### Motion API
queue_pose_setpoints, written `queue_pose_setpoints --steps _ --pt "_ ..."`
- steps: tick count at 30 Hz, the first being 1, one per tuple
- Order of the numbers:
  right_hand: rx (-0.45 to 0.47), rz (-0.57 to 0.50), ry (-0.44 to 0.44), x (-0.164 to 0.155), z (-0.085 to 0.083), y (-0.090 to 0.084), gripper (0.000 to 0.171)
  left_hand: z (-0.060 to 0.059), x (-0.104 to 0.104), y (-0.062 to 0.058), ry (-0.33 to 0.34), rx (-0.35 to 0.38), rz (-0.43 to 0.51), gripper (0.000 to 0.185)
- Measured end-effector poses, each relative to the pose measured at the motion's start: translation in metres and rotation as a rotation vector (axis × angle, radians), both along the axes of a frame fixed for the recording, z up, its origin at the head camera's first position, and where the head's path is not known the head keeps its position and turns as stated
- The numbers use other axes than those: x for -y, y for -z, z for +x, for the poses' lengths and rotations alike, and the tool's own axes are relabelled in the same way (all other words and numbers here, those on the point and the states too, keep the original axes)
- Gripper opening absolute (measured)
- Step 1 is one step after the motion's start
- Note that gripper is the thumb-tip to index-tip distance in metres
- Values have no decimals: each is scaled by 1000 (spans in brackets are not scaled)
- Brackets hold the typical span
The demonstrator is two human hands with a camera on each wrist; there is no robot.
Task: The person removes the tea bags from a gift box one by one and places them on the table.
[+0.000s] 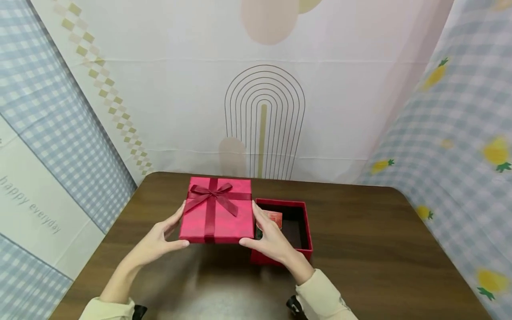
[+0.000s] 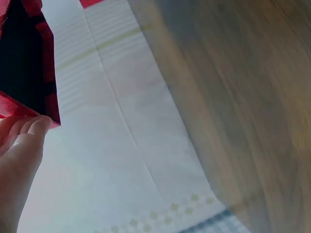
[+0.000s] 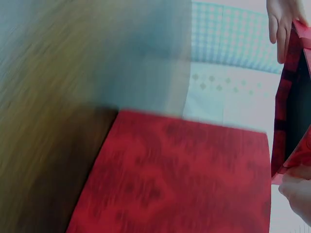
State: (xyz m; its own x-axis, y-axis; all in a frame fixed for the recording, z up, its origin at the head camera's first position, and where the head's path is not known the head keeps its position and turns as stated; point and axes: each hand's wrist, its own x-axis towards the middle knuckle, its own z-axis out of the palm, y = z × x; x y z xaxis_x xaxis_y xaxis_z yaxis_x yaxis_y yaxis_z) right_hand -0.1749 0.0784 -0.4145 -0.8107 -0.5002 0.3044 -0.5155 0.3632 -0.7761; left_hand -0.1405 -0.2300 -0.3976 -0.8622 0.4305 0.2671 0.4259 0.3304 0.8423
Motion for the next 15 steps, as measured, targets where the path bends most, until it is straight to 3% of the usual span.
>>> queue_pose_setpoints --steps 7,12,15 --pt "20 42 8 30 5 -1 93 7 29 -5 -27 -6 -26 82" --pt "30 66 -8 49 10 4 95 12 46 3 -48 36 -28 78" --pt "55 82 -9 58 14 10 97 14 53 11 -27 77 0 76"
